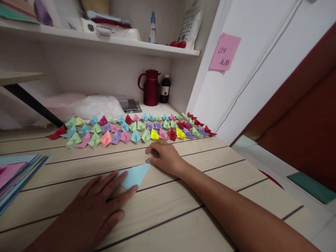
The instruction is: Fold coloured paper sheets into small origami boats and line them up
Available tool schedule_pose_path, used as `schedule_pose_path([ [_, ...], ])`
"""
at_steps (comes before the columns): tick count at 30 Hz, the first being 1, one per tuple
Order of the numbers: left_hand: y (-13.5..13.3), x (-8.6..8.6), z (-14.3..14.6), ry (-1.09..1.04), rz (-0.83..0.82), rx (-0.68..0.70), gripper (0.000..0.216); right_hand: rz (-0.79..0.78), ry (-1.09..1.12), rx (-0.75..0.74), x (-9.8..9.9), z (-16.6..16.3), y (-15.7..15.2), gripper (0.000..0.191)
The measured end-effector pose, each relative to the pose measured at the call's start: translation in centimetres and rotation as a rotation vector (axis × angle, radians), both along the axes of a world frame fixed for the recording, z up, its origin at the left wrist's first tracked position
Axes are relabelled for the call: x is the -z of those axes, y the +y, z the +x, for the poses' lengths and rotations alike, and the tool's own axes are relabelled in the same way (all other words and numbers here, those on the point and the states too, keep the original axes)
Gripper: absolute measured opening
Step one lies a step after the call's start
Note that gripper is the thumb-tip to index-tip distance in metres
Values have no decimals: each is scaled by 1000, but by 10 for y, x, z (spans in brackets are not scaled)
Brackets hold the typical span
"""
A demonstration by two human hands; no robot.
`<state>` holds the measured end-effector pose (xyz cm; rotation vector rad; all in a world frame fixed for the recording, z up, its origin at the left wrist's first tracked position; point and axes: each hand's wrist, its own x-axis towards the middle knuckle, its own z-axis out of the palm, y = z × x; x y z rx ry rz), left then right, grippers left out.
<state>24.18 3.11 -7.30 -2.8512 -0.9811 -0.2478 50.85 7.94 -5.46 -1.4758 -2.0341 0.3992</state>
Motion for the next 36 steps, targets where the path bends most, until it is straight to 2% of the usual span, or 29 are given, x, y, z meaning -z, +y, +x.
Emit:
schedule_pose_path([
  [4,-1,-2,1,-2,-23,-11,50,39,103,20,-4,3,0,8],
  [7,-2,-7,4,33,-52,-28,52,62,139,-75,-8,-7,-7,17],
  [9,-2,-9,5,28,-41,-29,53,76,71,-163,-8,-16,-12,22],
  [12,-3,-9,7,-28,12,-21,47,71,-65,-182,-4,-28,-17,30],
  [16,-6,-6,10,-130,150,-35,37,9,-88,-170,-2,-37,-18,31],
  [21,-10,-7,14,-209,357,29,23,-92,74,-182,-8,-39,-19,24],
  [25,-15,-14,14,-174,389,26,22,-310,250,-213,-14,-40,-24,19],
  [28,-18,-15,16,-179,394,20,22,-357,253,-186,-16,-43,-26,12],
  [30,-16,-11,18,-233,366,14,19,-340,236,-145,-15,-45,-27,12],
  [32,-11,-6,20,-354,273,-49,17,-334,307,-114,-14,-46,-26,12],
  [36,5,-4,14,-750,-69,-358,22,-372,612,-23,-14,-47,-27,22],
])
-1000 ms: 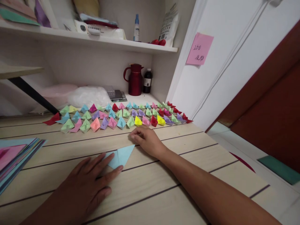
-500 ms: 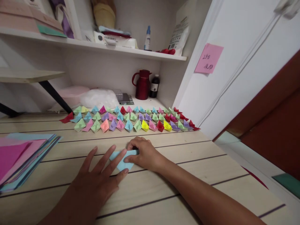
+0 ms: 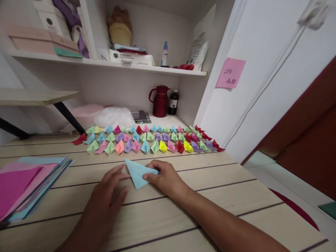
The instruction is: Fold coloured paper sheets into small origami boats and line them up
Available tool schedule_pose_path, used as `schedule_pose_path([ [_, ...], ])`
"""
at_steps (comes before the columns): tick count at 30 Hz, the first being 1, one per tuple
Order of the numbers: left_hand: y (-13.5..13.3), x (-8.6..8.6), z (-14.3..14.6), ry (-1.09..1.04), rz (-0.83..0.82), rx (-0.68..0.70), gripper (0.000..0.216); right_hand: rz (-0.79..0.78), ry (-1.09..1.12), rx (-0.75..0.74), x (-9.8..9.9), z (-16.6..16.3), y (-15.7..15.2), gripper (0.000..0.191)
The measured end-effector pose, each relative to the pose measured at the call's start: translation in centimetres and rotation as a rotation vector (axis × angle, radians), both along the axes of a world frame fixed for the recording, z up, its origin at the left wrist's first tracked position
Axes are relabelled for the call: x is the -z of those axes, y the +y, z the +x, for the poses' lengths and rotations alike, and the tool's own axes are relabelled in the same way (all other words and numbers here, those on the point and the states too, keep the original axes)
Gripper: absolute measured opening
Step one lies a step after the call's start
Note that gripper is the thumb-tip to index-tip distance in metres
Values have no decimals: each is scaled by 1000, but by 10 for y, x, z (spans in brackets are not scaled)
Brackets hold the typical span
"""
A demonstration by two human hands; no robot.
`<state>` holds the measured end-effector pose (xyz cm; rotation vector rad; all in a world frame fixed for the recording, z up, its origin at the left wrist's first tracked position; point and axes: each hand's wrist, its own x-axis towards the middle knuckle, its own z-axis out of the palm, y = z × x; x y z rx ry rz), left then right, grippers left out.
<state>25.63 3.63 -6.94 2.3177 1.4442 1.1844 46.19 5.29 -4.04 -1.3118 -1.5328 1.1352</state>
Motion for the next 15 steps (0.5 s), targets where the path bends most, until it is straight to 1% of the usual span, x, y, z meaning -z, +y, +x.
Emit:
schedule_pose_path([
  [2,7,-5,-5,-291,-124,-74,28,-53,157,75,-2,0,-2,30],
  [3,8,-8,-6,-419,-204,-83,33,-72,230,102,-3,-1,-3,33],
  [5,7,-14,-5,-589,-385,-46,41,-84,341,125,-5,-3,-6,37],
  [7,2,-17,1,-652,-536,58,45,-70,397,117,-6,-5,-11,38],
  [9,-5,-19,10,-703,-588,183,44,-46,429,98,-7,-7,-14,36],
  [10,-8,-20,15,-752,-590,216,41,-36,442,89,-7,-8,-16,35],
  [12,-13,-22,21,-782,-651,219,30,-28,471,72,-6,-11,-18,34],
  [15,-14,-28,22,-781,-703,135,22,-67,509,31,-3,-13,-19,37],
])
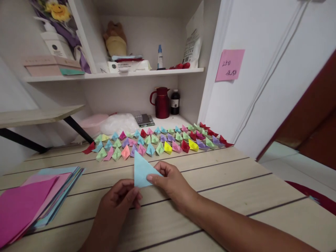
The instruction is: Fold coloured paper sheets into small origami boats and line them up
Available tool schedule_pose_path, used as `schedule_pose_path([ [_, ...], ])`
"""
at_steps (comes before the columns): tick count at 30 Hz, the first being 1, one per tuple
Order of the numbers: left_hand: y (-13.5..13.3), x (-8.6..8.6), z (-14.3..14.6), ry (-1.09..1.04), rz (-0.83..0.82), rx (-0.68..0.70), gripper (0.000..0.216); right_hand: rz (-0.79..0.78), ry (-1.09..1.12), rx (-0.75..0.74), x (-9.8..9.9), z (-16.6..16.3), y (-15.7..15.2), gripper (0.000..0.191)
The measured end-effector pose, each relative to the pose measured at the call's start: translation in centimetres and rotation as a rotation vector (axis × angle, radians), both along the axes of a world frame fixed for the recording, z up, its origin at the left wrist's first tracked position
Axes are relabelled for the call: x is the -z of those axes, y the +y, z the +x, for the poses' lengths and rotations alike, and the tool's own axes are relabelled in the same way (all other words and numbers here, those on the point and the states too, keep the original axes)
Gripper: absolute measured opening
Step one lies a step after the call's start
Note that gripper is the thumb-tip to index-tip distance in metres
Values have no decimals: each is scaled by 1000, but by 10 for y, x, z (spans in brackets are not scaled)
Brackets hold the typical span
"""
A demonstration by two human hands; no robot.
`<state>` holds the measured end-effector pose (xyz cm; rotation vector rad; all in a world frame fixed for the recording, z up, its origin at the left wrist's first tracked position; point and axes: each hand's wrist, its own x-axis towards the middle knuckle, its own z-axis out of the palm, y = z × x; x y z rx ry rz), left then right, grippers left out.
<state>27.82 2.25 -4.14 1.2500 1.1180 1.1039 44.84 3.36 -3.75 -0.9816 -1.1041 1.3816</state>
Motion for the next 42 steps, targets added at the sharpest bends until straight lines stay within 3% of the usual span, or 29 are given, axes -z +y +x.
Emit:
schedule_pose_path([
  [3,3,-6,-6,21,-6,-78,21,-30,-4,-75,4,-2,0,39],
  [7,6,-8,-10,51,-26,-53,21,29,-39,-58,5,-1,0,38],
  [11,10,-3,-11,46,-56,19,22,35,-17,-5,1,1,1,67],
  [16,13,1,-12,89,-43,49,23,-23,-86,-115,2,0,1,38],
  [21,10,-2,-9,13,4,-25,25,-42,-3,-69,2,-2,0,41],
  [31,6,-15,-12,105,-95,49,28,18,36,-183,-1,-1,-7,39],
  [37,13,-22,-11,-223,-268,244,31,130,129,-17,-14,7,-5,35],
  [42,21,-29,23,-224,-305,413,31,35,283,52,-18,13,1,32],
])
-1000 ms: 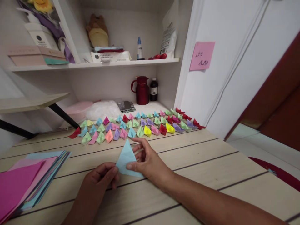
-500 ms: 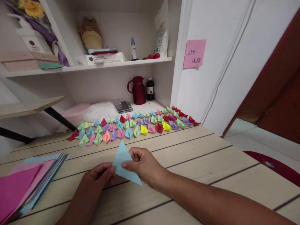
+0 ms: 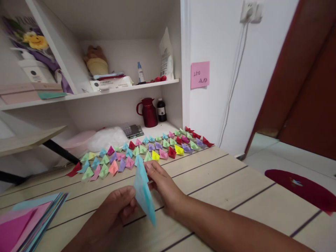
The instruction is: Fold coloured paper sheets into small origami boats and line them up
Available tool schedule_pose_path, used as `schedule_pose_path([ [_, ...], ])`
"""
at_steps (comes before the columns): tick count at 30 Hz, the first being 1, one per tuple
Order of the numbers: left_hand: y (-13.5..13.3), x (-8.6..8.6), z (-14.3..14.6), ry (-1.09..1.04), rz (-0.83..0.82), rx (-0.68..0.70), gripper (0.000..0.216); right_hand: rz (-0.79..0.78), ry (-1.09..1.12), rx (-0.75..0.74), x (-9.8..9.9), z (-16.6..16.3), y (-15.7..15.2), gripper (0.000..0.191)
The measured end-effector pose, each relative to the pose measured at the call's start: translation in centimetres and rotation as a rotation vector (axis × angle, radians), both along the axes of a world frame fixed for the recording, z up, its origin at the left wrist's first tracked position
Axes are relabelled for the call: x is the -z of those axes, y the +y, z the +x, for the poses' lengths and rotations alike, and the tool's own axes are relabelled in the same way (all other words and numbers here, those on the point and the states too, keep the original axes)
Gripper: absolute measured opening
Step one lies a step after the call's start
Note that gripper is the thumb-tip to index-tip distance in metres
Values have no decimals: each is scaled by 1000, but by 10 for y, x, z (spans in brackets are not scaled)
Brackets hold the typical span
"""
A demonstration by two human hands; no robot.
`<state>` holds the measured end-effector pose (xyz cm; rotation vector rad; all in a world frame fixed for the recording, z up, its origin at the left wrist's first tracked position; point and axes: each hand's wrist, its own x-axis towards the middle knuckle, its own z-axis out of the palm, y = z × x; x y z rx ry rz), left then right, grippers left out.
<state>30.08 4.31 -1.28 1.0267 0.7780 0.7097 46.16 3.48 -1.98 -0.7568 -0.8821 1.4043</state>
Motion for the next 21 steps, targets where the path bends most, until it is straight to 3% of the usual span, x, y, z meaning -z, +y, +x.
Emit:
schedule_pose_path([
  [3,1,7,21,-50,21,25,34,-122,98,-114,-5,3,2,42],
  [5,1,14,27,-107,24,68,34,-136,128,-103,-10,6,1,45],
  [12,1,22,19,-152,11,111,37,16,44,-69,-20,12,-8,40],
  [21,3,24,17,-146,-54,25,37,93,-70,-64,-30,17,-12,23],
])
